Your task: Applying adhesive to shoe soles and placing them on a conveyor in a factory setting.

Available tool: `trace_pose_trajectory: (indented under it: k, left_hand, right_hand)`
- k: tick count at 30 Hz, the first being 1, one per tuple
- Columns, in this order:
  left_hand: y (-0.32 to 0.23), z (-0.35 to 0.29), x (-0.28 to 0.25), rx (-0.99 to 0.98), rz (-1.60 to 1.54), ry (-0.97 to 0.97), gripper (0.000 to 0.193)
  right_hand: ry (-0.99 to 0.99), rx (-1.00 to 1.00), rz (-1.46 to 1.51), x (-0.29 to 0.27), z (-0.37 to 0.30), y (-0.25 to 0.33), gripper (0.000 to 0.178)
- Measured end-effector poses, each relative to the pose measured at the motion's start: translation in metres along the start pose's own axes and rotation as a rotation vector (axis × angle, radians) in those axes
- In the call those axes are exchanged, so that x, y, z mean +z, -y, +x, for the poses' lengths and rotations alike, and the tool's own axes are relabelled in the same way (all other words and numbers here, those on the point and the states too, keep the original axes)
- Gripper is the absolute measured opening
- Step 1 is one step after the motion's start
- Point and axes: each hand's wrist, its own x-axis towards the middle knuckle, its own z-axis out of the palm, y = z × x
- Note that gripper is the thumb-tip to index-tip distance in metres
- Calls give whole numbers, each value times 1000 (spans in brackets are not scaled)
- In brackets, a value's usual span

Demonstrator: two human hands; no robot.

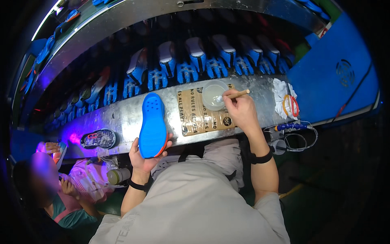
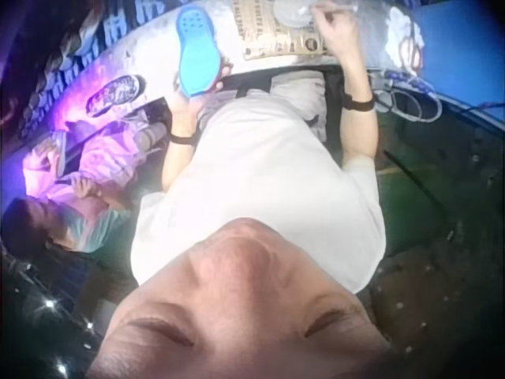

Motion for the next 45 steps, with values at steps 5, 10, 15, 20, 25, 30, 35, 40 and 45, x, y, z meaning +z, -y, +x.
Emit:
trace_pose_trajectory:
  k: [5,10,15,20,25,30,35,40,45]
  left_hand:
    - [-5,7,16,218,454,-10,90]
    - [-7,8,40,245,579,19,99]
    - [-2,5,56,148,651,27,105]
    - [6,0,67,101,657,22,108]
    - [5,-4,75,86,672,59,111]
    - [1,-2,74,111,666,43,109]
    - [-6,3,70,131,689,85,106]
    - [-14,2,70,116,712,108,107]
    - [-13,2,70,274,800,41,115]
  right_hand:
    - [-72,-128,117,0,-4,3,12]
    - [-102,-171,32,-1,-12,21,13]
    - [81,-350,299,11,-22,49,17]
    - [199,-448,371,27,-18,68,19]
    - [178,-503,318,36,-13,73,19]
    - [226,-572,261,31,-22,73,17]
    - [244,-568,313,33,-36,76,15]
    - [285,-487,367,32,-47,80,12]
    - [313,-477,374,28,-57,85,12]
